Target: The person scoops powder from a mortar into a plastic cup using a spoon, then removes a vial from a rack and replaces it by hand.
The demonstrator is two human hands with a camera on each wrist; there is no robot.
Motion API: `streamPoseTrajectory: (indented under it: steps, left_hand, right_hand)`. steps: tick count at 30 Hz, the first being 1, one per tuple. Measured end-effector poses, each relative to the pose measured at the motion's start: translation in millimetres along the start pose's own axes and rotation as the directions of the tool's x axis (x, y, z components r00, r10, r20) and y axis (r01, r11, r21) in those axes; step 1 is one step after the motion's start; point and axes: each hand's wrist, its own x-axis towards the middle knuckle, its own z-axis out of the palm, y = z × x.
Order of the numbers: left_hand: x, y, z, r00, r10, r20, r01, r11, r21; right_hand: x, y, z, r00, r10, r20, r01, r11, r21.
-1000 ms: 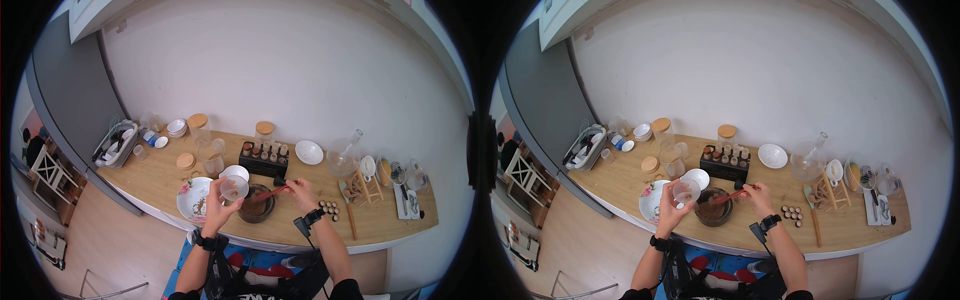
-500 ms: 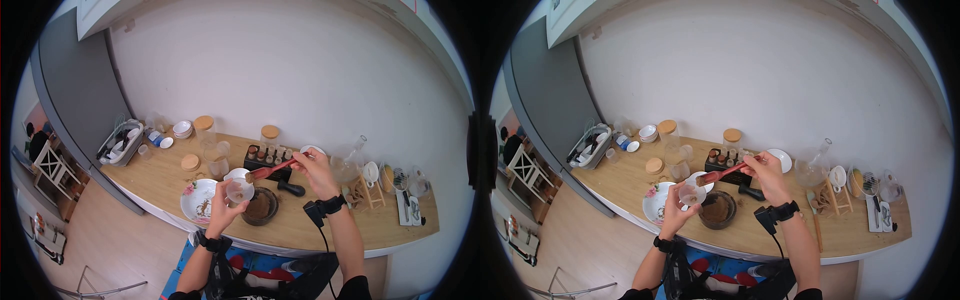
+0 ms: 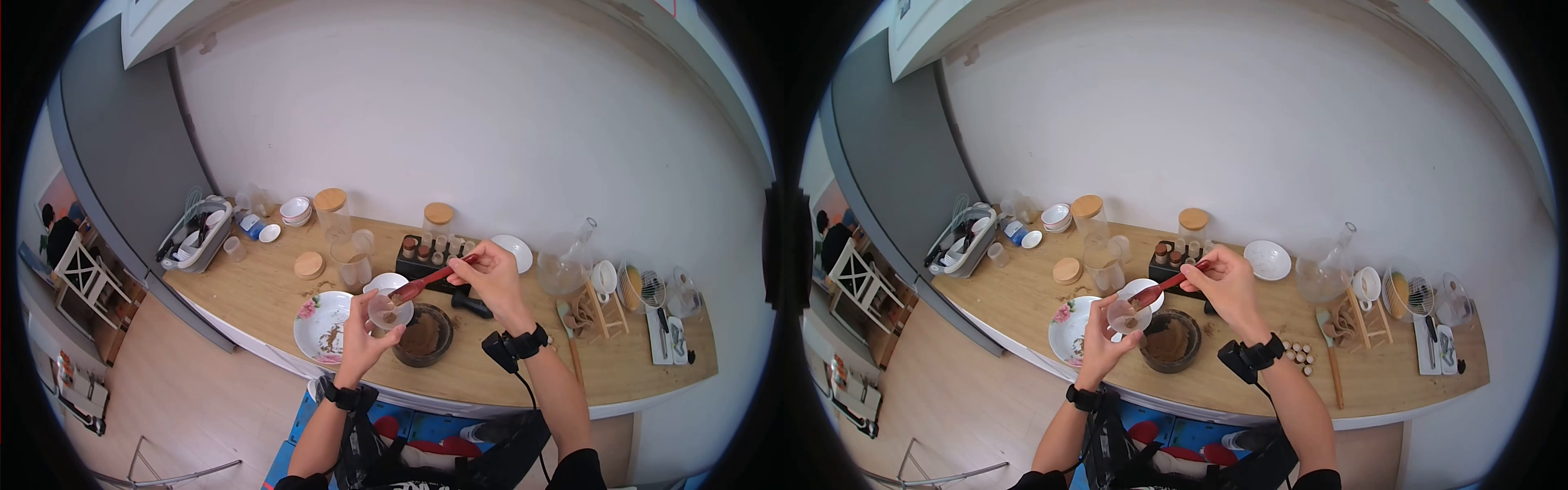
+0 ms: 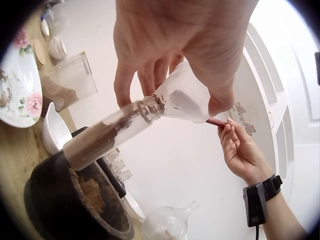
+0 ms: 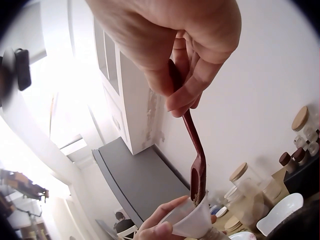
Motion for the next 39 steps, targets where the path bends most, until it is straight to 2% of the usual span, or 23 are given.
streamPoseTrajectory:
  steps: [5, 7, 10, 14, 16, 17, 19, 20, 22, 25, 29, 30, 32, 35, 39]
  left_hand:
    - [1.1, 1.3, 0.8, 1.0, 0.009, -0.002, -0.009, 1.0, 0.016]
    - [0.7, 0.2, 0.3, 1.0, 0.008, -0.004, -0.008, 1.0, 0.026]
    - [0.6, -0.6, 0.5, 1.0, 0.0, -0.002, 0.0, 1.0, 0.004]
    - [0.7, 0.6, 0.3, 1.0, -0.007, 0.003, 0.007, 1.0, 0.02]
    - [1.6, 0.3, 0.0, 1.0, 0.011, 0.018, -0.011, 1.0, 0.001]
    - [1.6, 0.0, 0.3, 1.0, 0.01, 0.016, -0.01, 1.0, 0.001]
    - [0.2, -1.2, 0.1, 1.0, 0.031, 0.006, -0.031, 0.999, -0.007]
    - [-0.4, 0.1, 0.0, 1.0, 0.026, 0.003, -0.026, 1.0, -0.009]
    - [0.0, 4.2, 0.3, 1.0, -0.019, 0.013, 0.019, 1.0, -0.011]
    - [0.4, 1.1, 0.8, 1.0, -0.023, 0.013, 0.024, 0.999, -0.035]
    - [0.2, -1.8, 0.1, 1.0, 0.003, -0.003, -0.003, 1.0, -0.021]
    - [0.1, -1.5, 0.1, 1.0, 0.0, -0.004, 0.0, 0.999, -0.034]
    - [0.6, -1.5, -0.3, 1.0, -0.003, -0.003, 0.002, 0.999, -0.049]
    - [0.1, -3.0, -1.3, 1.0, -0.005, -0.015, 0.004, 0.999, -0.045]
    - [-1.2, -0.5, -1.0, 0.999, -0.032, -0.005, 0.032, 0.997, -0.066]
  right_hand:
    - [-8.0, -5.7, 6.2, 0.999, -0.016, 0.036, 0.018, 0.999, -0.033]
    - [-12.3, -6.7, 8.4, 0.992, -0.066, 0.105, 0.077, 0.991, -0.108]
    - [-15.4, -7.8, 10.6, 0.989, -0.076, 0.129, 0.093, 0.986, -0.135]
    - [-16.4, -6.2, 9.4, 0.987, -0.125, 0.105, 0.132, 0.989, -0.065]
    - [-19.5, -5.2, 4.9, 0.993, -0.119, -0.006, 0.118, 0.991, -0.062]
    - [-20.4, -4.6, -0.7, 0.993, -0.118, -0.004, 0.118, 0.991, -0.062]
    - [-21.7, -0.3, -15.3, 0.955, -0.173, -0.239, 0.168, 0.985, -0.042]
    - [-24.3, 5.3, -21.4, 0.957, -0.169, -0.237, 0.163, 0.986, -0.043]
    - [-33.3, 26.8, -31.1, 0.942, -0.084, -0.326, 0.045, 0.991, -0.124]
    - [-51.4, 82.6, -29.1, 0.978, 0.031, -0.205, -0.057, 0.991, -0.118]
    - [-66.1, 111.7, -13.6, 0.984, 0.105, -0.144, -0.126, 0.982, -0.142]
    - [-66.5, 115.0, -12.8, 0.984, 0.106, -0.144, -0.126, 0.982, -0.139]
    - [-65.6, 119.1, -12.5, 0.99, 0.056, -0.132, -0.096, 0.945, -0.314]
    - [-54.3, 120.4, -26.0, 0.978, -0.027, -0.209, -0.041, 0.948, -0.316]
    - [-43.5, 112.4, -40.2, 0.975, -0.004, -0.22, -0.069, 0.944, -0.322]
